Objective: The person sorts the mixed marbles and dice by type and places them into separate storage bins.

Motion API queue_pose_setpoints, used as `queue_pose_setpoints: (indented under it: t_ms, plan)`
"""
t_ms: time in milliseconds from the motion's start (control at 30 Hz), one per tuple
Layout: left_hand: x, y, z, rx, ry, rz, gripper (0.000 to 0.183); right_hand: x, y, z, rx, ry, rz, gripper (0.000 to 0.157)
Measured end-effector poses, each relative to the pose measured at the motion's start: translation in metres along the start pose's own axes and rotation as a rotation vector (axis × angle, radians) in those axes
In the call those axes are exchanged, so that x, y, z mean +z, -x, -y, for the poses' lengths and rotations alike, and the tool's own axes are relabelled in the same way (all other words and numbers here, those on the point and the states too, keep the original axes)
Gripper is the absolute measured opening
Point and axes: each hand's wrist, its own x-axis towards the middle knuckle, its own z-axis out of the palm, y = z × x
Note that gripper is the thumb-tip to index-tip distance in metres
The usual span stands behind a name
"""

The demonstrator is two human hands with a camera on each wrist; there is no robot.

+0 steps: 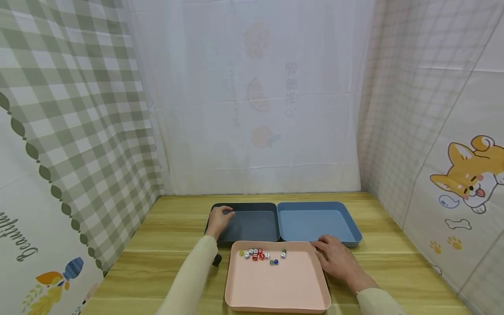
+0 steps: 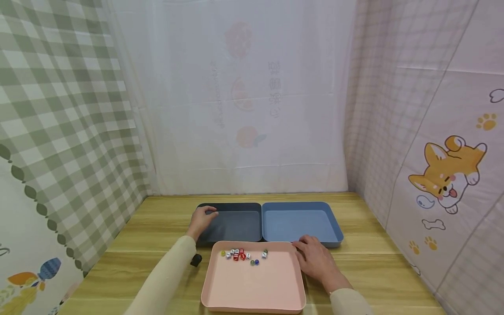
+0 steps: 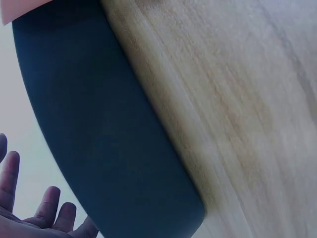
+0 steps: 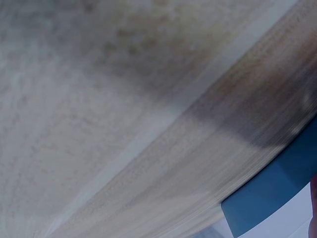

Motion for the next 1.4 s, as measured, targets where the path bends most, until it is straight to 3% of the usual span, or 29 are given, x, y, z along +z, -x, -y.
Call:
queue_pose_setpoints:
  t_ms: [267, 500, 733, 1167, 1400]
  plan:
    - [-0.008, 0.000, -0.001, -0.002, 0.070, 0.026, 0.023, 0.001, 0.000, 0.000, -0.007, -0.010, -0.008, 0.024]
    - [-0.021, -0.004, -0.012, -0.011, 0.129, 0.016, 0.029, 0.002, 0.001, 0.000, -0.033, 0.001, -0.059, 0.023]
    - [-0.025, -0.001, -0.016, 0.041, 0.103, 0.034, 0.029, 0.000, 0.001, 0.001, -0.011, -0.009, -0.023, 0.023]
    - [-0.014, 0.031, -0.009, 0.194, -0.008, 0.178, 0.023, -0.002, 0.001, 0.002, -0.002, -0.016, -0.011, 0.023]
    - [-0.008, 0.045, -0.008, 0.212, -0.024, 0.250, 0.026, -0.001, 0.000, 0.002, -0.001, -0.015, -0.027, 0.023]
